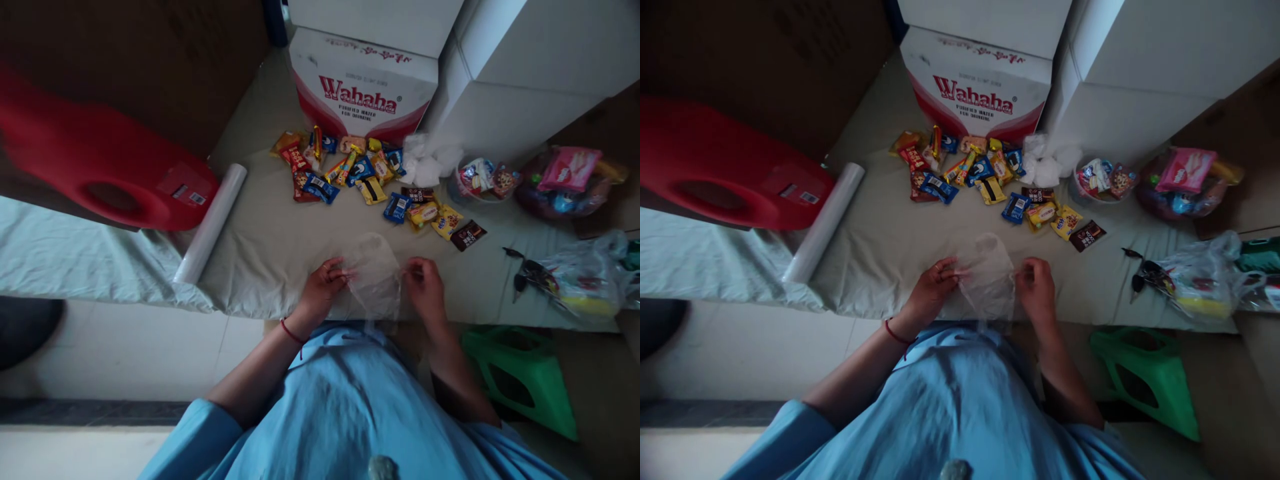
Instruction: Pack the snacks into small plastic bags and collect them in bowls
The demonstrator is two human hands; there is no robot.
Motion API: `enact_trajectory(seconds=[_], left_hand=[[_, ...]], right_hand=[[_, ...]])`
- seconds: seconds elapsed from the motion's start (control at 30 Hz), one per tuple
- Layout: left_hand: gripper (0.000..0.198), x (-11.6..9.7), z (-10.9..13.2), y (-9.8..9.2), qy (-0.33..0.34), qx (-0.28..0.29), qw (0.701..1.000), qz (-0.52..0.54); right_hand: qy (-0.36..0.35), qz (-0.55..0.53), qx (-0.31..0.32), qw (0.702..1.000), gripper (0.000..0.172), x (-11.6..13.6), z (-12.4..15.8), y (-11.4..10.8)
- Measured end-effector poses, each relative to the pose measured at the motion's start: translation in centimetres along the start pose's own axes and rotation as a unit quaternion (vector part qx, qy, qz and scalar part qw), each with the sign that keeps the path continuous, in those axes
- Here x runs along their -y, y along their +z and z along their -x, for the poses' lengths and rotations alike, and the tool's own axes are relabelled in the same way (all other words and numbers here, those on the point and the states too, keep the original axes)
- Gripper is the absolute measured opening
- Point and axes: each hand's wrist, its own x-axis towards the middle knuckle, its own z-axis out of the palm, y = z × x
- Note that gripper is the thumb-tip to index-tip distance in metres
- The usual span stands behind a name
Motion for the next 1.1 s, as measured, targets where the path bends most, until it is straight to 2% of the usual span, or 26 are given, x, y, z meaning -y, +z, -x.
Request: enact_trajectory(seconds=[0.03,0.07,0.1,0.13,0.27,0.33,0.47,0.63,0.87,1.1], left_hand=[[0.056,0.0,0.0,0.1,-0.003,0.001,1.000,0.003],[0.055,0.0,0.0,0.1,-0.007,0.003,1.000,0.007],[0.055,0.0,0.0,0.2,-0.011,0.006,1.000,0.012],[0.054,-0.1,0.1,0.3,-0.015,0.006,1.000,0.019],[0.051,-0.5,0.6,0.7,-0.029,0.006,0.998,0.063],[0.047,-0.9,0.8,0.7,-0.037,0.006,0.996,0.075],[0.035,-0.9,0.8,0.4,-0.053,-0.014,0.996,0.071],[0.025,-0.4,0.2,0.0,-0.066,-0.024,0.995,0.073],[0.044,-0.6,0.4,0.5,-0.062,-0.009,0.994,0.087],[0.046,-0.9,1.0,0.6,-0.046,-0.003,0.996,0.082]], right_hand=[[-0.034,0.014,-0.050,0.998,0.016,0.7,0.0,0.1],[-0.066,0.020,-0.073,0.995,0.011,1.6,0.1,0.3],[-0.094,0.018,-0.063,0.993,0.008,2.4,0.2,0.6],[-0.117,0.009,-0.025,0.993,0.008,3.2,0.3,1.0],[-0.153,0.000,0.217,0.964,0.017,5.1,1.1,3.4],[-0.146,0.000,0.267,0.952,0.024,5.1,1.6,4.6],[-0.132,-0.032,0.259,0.956,0.021,4.0,2.3,5.5],[-0.140,-0.057,0.275,0.949,0.023,3.6,2.3,5.1],[-0.089,-0.065,0.263,0.959,0.015,3.5,1.9,5.4],[-0.077,-0.060,0.247,0.964,0.013,3.3,2.0,5.9]])
